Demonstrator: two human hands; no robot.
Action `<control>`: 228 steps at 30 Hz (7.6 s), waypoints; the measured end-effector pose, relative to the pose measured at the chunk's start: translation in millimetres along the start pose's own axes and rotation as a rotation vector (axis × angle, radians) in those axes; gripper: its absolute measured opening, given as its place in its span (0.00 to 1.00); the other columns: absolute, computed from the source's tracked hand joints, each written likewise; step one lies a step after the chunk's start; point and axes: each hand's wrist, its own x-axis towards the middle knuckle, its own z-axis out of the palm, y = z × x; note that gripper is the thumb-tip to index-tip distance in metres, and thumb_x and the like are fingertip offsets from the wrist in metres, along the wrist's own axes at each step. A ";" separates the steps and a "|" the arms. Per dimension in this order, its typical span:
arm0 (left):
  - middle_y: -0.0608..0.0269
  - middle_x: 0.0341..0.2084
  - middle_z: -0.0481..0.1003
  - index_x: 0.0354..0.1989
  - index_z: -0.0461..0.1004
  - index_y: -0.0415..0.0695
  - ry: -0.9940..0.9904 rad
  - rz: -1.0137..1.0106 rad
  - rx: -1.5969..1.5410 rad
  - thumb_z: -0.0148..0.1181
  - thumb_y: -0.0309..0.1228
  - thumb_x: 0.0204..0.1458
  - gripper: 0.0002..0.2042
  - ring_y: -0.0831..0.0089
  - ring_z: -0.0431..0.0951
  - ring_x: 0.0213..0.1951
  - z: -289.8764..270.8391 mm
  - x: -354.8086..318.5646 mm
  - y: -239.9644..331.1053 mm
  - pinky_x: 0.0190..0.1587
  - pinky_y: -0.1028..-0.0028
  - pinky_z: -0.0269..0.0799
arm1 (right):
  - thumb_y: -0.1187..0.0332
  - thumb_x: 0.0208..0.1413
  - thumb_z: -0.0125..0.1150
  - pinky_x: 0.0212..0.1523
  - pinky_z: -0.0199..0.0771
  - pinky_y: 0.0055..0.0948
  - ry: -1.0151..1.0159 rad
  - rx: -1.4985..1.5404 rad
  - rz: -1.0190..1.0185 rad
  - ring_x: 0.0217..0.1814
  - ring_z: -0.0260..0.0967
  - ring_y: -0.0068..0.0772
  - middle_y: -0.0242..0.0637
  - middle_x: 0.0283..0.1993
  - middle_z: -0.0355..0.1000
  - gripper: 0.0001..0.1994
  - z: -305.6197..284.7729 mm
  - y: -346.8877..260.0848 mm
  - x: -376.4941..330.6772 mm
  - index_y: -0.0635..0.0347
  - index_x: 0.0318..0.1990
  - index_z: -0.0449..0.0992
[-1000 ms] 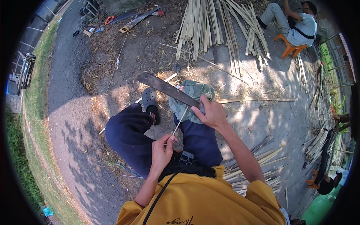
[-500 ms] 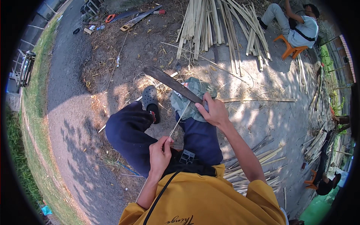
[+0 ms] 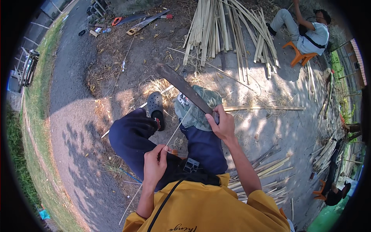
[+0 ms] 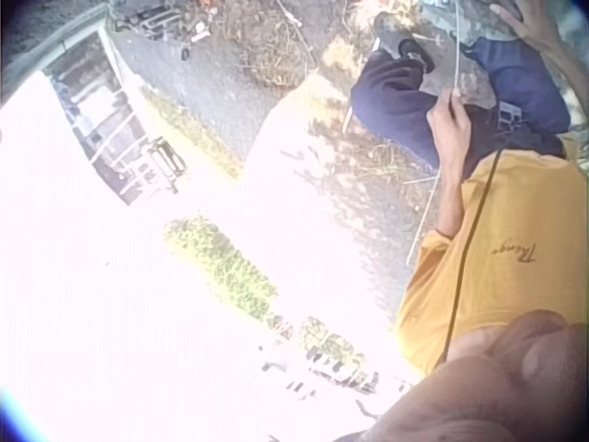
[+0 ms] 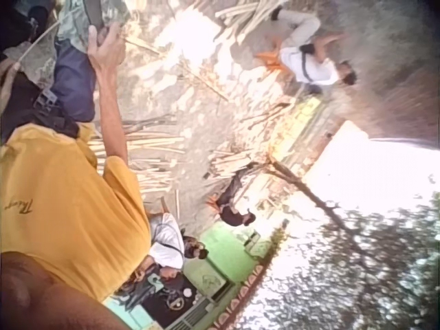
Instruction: The person uses a large knife to scrape and thin down a long bamboo stick, resting it against their leg covered by a cloth.
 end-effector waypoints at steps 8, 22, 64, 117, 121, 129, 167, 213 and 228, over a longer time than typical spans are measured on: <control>0.54 0.15 0.70 0.38 0.82 0.37 -0.156 0.095 0.090 0.59 0.27 0.67 0.08 0.71 0.67 0.16 -12.0 23.9 22.2 0.24 0.68 0.60 | 0.55 0.70 0.61 0.25 0.60 0.37 0.312 0.302 0.363 0.23 0.65 0.25 0.36 0.20 0.66 0.17 7.1 73.6 -38.2 0.63 0.40 0.71; 0.54 0.17 0.71 0.38 0.82 0.37 -0.209 0.130 0.065 0.59 0.27 0.68 0.08 0.73 0.66 0.19 12.0 33.3 30.6 0.25 0.68 0.60 | 0.38 0.64 0.62 0.53 0.74 0.56 0.133 -0.183 1.024 0.51 0.78 0.68 0.63 0.44 0.80 0.33 40.5 201.1 -196.3 0.65 0.52 0.77; 0.46 0.21 0.75 0.39 0.81 0.39 -0.247 0.225 0.151 0.60 0.28 0.65 0.07 0.50 0.76 0.22 -11.4 20.6 50.2 0.29 0.61 0.69 | 0.64 0.65 0.67 0.54 0.73 0.38 -0.443 0.207 -0.300 0.50 0.76 0.40 0.36 0.43 0.79 0.09 -63.6 19.2 32.5 0.60 0.40 0.85; 0.62 0.27 0.83 0.38 0.87 0.45 0.144 0.539 0.254 0.73 0.28 0.55 0.04 0.60 0.83 0.27 -6.9 34.9 55.6 0.30 0.65 0.77 | 0.73 0.50 0.79 0.41 0.76 0.33 -0.130 -0.170 -0.306 0.37 0.79 0.34 0.36 0.34 0.82 0.07 -108.5 -78.4 16.0 0.60 0.36 0.88; 0.62 0.28 0.83 0.37 0.87 0.45 0.176 0.558 0.209 0.73 0.27 0.54 0.04 0.60 0.84 0.28 1.0 35.9 62.2 0.31 0.65 0.78 | 0.74 0.49 0.80 0.40 0.75 0.32 -0.027 0.000 -0.146 0.35 0.79 0.32 0.35 0.33 0.81 0.07 -104.8 -78.3 10.7 0.60 0.36 0.88; 0.61 0.28 0.84 0.37 0.87 0.44 0.184 0.451 0.132 0.74 0.27 0.52 0.05 0.62 0.85 0.29 3.2 37.2 71.0 0.31 0.67 0.78 | 0.76 0.49 0.80 0.34 0.76 0.26 0.072 0.039 -0.074 0.30 0.78 0.27 0.36 0.32 0.81 0.08 -102.5 -87.5 2.4 0.62 0.37 0.88; 0.59 0.40 0.78 0.56 0.81 0.47 0.265 0.323 0.482 0.78 0.34 0.48 0.25 0.59 0.81 0.49 -143.0 106.9 -14.3 0.71 0.53 0.66 | 0.80 0.61 0.69 0.37 0.79 0.28 0.399 -0.222 -0.104 0.36 0.82 0.30 0.40 0.36 0.84 0.05 -154.2 -27.1 19.9 0.63 0.42 0.87; 0.58 0.43 0.84 0.43 0.84 0.41 0.629 0.330 0.542 0.80 0.39 0.49 0.18 0.59 0.82 0.50 -240.9 117.3 -112.6 0.63 0.59 0.69 | 0.74 0.59 0.73 0.54 0.79 0.36 0.572 -0.251 -0.186 0.46 0.80 0.36 0.40 0.45 0.82 0.06 -227.4 7.1 13.3 0.65 0.43 0.86; 0.57 0.28 0.86 0.36 0.87 0.40 0.838 -0.036 0.398 0.77 0.48 0.53 0.20 0.66 0.87 0.33 -177.1 120.9 -104.3 0.42 0.68 0.78 | 0.86 0.55 0.58 0.85 0.45 0.50 0.518 0.663 0.038 0.84 0.53 0.54 0.58 0.80 0.58 0.44 -164.5 -21.0 28.6 0.57 0.81 0.50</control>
